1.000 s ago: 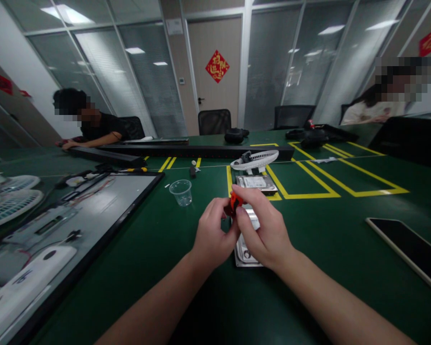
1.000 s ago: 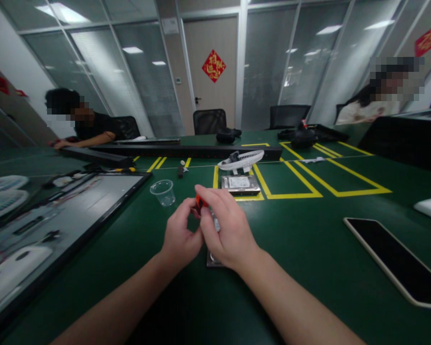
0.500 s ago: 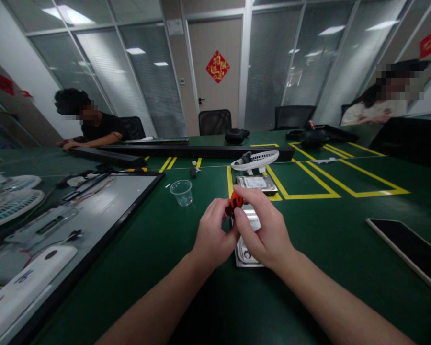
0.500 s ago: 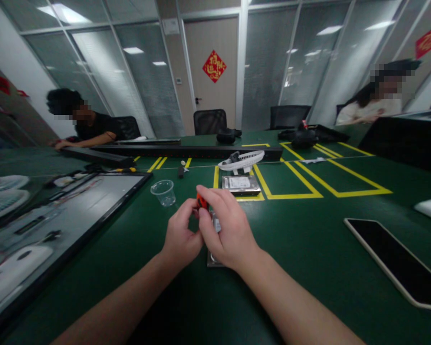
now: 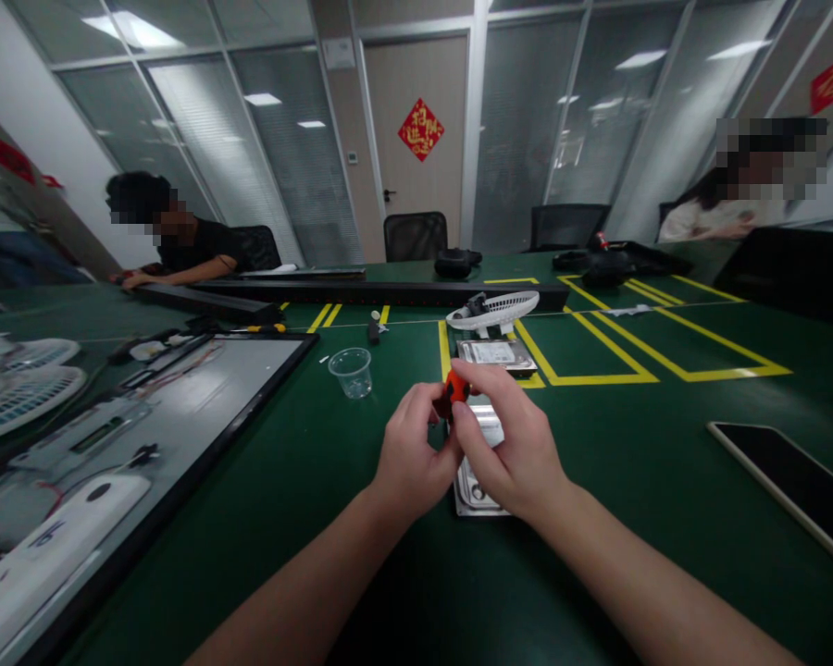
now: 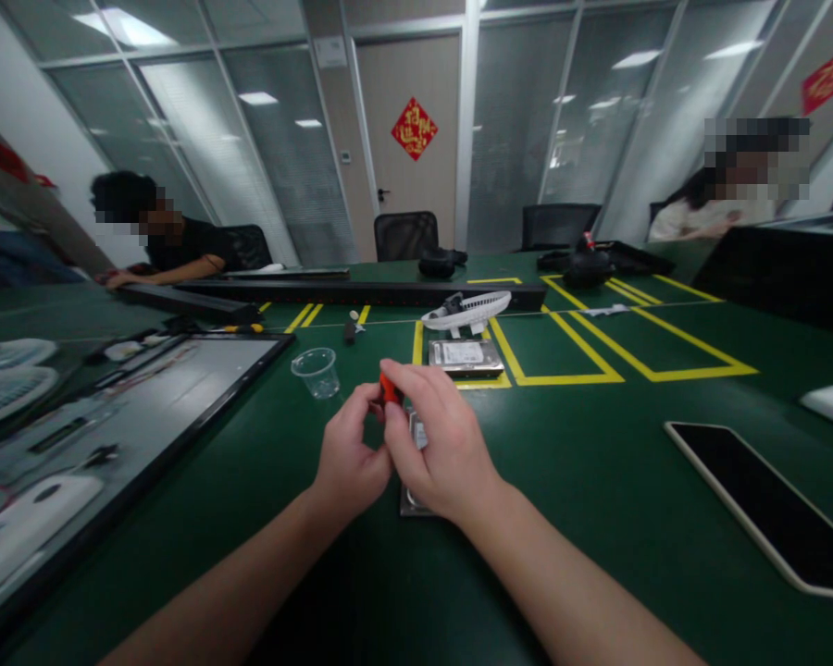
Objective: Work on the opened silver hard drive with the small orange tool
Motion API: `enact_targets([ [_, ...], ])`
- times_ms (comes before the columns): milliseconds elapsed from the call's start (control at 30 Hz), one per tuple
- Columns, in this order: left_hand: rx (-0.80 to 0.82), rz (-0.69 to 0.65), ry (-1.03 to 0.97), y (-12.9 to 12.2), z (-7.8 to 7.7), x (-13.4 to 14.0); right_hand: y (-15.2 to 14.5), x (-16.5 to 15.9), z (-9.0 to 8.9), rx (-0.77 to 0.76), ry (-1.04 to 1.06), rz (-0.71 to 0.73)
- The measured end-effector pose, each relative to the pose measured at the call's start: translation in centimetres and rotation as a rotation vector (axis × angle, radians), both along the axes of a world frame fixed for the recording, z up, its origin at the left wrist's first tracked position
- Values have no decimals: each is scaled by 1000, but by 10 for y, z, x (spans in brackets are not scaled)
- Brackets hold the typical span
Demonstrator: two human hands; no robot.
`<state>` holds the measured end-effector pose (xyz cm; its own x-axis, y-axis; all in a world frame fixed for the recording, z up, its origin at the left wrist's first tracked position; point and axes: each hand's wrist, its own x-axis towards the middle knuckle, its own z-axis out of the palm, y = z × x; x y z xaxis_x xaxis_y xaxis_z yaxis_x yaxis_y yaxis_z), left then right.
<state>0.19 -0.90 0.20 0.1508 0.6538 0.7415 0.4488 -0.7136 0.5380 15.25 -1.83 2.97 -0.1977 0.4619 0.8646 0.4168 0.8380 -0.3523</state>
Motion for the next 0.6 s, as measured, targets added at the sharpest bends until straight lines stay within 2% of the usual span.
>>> enact_targets([
  [267,34,49,-19,0,0,-1,2,-1,0,4,9,-33],
  [500,-9,-19,0,1,0,0,0,0,1,-3,-5,7],
  [600,16,2,-8,0,0,0,1,0,0,-3,-4,-5],
])
